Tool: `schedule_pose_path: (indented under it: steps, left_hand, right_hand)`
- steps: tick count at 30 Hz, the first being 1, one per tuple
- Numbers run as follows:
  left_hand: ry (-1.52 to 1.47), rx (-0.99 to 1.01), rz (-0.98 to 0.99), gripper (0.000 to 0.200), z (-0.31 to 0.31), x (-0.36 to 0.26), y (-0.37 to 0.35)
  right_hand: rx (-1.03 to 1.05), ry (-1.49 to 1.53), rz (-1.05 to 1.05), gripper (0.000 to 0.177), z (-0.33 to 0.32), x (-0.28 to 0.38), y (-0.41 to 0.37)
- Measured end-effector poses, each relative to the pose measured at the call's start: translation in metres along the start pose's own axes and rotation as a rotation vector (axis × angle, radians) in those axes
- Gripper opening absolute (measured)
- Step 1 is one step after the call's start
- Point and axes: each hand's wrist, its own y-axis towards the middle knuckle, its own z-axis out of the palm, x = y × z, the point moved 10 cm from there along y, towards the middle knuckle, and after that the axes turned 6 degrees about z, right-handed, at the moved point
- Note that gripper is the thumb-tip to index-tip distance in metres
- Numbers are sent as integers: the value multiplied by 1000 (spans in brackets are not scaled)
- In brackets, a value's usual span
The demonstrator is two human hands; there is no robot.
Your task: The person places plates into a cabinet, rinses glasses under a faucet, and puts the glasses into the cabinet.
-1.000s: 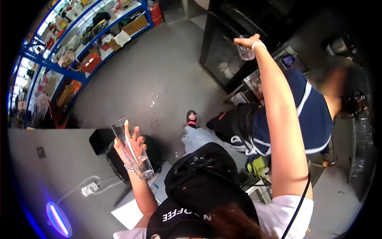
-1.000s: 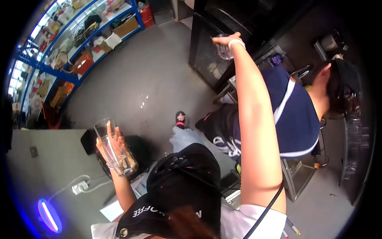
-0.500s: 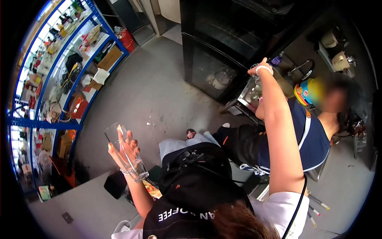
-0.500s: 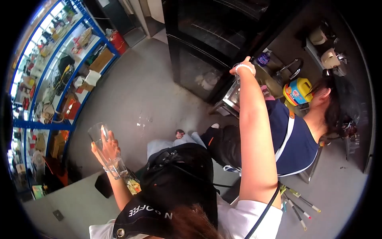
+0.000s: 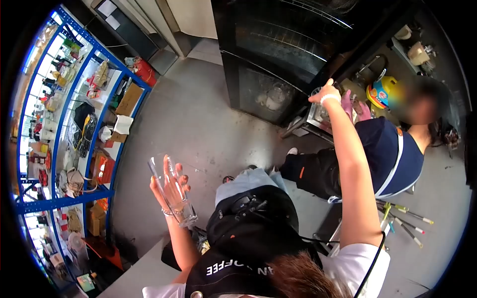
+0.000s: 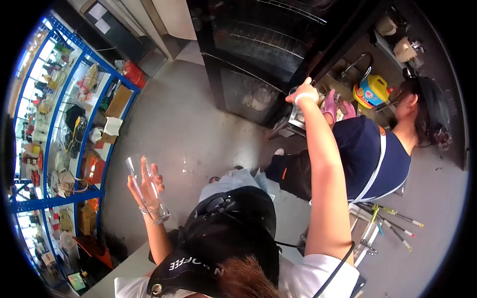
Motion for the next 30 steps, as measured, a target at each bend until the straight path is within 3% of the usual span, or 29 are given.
schedule_pose_path:
  steps: [3,7,9,12,13,17,18,19,21,25,30]
  left_hand:
    - [-4,-2,-48,72,-1,-5,4]
    - [26,-28,-95,71,-10,-14,-1]
    - [44,-36,-109,70,-17,-23,-9]
    - [96,-100,-113,70,-32,-41,-28]
    - [109,-119,-113,70,-36,-46,-36]
    - [175,-190,-98,70,-48,-66,-62]
    - [194,-219,-92,70,-50,-69,-67]
    - [223,-253,-94,72,-53,-71,-71]
    - [279,-321,-98,78,-60,-73,-76]
    - [214,-310,-166,76,-65,-64,-85]
    - [106,-339,-228,73,-77,-41,-80]
  right_hand:
    - [-55,89,-168,112,2,4,-74]
    - [153,141,-509,105,21,28,-190]
    - [347,239,-694,102,32,41,-243]
    - [729,338,-800,96,43,55,-314]
    - [861,315,-797,97,48,57,-331]
    - [1050,580,-830,89,47,83,-357]
    - [1168,724,-733,82,42,91,-366]
    - [1230,853,-714,75,55,98,-357]
    - [1162,962,-759,69,56,115,-342]
    - [1224,1435,-599,55,36,130,-319]
    - [1576,2037,-436,59,29,143,-266]
